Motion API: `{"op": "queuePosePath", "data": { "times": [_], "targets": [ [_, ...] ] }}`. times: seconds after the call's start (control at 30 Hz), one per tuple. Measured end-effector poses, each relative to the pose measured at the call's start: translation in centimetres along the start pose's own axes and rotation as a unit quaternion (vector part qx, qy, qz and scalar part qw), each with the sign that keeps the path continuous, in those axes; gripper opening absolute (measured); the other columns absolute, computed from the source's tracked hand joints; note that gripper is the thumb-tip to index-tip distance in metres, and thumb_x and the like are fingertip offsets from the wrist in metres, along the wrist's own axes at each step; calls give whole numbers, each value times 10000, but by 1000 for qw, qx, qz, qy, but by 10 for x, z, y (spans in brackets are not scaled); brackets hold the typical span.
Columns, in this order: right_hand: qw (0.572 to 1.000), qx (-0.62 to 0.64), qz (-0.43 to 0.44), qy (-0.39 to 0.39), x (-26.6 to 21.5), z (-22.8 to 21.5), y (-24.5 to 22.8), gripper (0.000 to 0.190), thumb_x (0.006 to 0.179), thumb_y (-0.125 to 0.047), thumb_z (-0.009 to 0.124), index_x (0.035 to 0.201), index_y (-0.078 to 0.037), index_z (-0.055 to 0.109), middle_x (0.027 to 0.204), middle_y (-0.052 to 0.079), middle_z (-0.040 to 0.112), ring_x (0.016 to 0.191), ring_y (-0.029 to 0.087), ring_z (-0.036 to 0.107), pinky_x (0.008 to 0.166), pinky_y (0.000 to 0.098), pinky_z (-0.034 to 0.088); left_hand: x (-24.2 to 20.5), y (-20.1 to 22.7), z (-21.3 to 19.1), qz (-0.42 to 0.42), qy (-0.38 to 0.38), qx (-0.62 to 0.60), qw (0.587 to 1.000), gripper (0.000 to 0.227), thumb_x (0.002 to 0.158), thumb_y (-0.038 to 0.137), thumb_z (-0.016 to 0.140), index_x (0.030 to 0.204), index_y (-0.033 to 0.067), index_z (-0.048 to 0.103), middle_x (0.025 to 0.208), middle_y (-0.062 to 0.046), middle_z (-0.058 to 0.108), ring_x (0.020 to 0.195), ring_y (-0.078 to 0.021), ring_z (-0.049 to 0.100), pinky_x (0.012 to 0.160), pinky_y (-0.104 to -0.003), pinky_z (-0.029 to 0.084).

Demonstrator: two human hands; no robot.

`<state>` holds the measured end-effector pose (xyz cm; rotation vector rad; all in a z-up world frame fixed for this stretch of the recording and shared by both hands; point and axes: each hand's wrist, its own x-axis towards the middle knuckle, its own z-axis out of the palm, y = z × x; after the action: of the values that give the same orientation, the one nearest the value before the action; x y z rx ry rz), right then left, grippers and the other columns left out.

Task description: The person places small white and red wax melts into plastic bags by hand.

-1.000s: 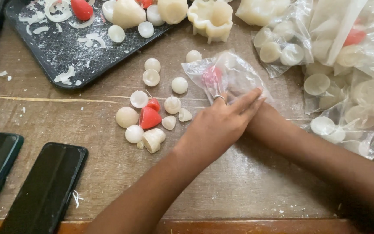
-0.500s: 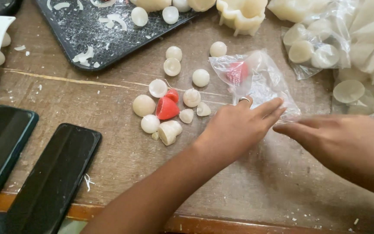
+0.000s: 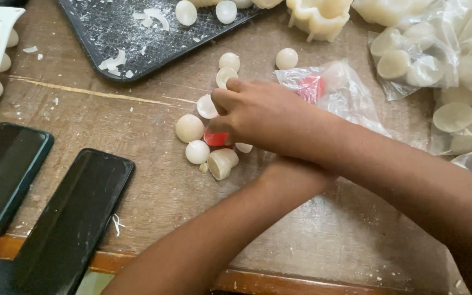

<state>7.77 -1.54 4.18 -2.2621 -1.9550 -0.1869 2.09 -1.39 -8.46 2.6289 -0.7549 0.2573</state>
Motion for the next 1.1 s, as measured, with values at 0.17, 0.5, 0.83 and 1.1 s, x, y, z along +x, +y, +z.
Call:
{"op": "queuePosePath", "data": {
  "times": [0.17, 0.5, 0.83, 1.1],
  "targets": [
    [998, 25, -1, 51, -27, -18, 11, 271, 791, -236, 796, 1048, -153, 779, 999, 61, 662, 971, 226, 639, 781, 365, 571, 17, 9, -51, -8, -78, -3, 997, 490, 1044, 305, 436, 1457, 41, 428, 1454, -180, 487, 1333, -252, 488, 1181, -446, 335],
    [552, 756, 204, 287, -234, -25, 52, 377, 1057, -265, 662, 1365, -123, 498, 1356, 263, 612, 1235, 368, 643, 1074, 471, 567, 6, 11, -79, 105, 120, 41, 986, 492, 891, 37, 592, 1383, 40, 583, 1373, -90, 644, 868, -247, 717, 633, -317, 612],
    [627, 691, 247, 262, -247, -40, 30, 392, 1003, -189, 742, 1322, -107, 530, 1119, 215, 653, 959, 285, 697, 1042, 489, 588, 7, 7, -110, 64, 142, 3, 988, 632, 863, -22, 661, 1481, 35, 545, 1442, -112, 577, 788, -245, 696, 623, -313, 609],
    [939, -24, 316, 132, -169, -40, -31, 517, 860, -184, 778, 1306, 0, 590, 1158, 205, 712, 960, 321, 728, 794, 383, 593, 3, 10, -102, 76, 183, 47, 979, 623, 920, -2, 668, 1523, 36, 516, 1526, -92, 519, 932, -270, 710, 788, -353, 637]
  ]
}}
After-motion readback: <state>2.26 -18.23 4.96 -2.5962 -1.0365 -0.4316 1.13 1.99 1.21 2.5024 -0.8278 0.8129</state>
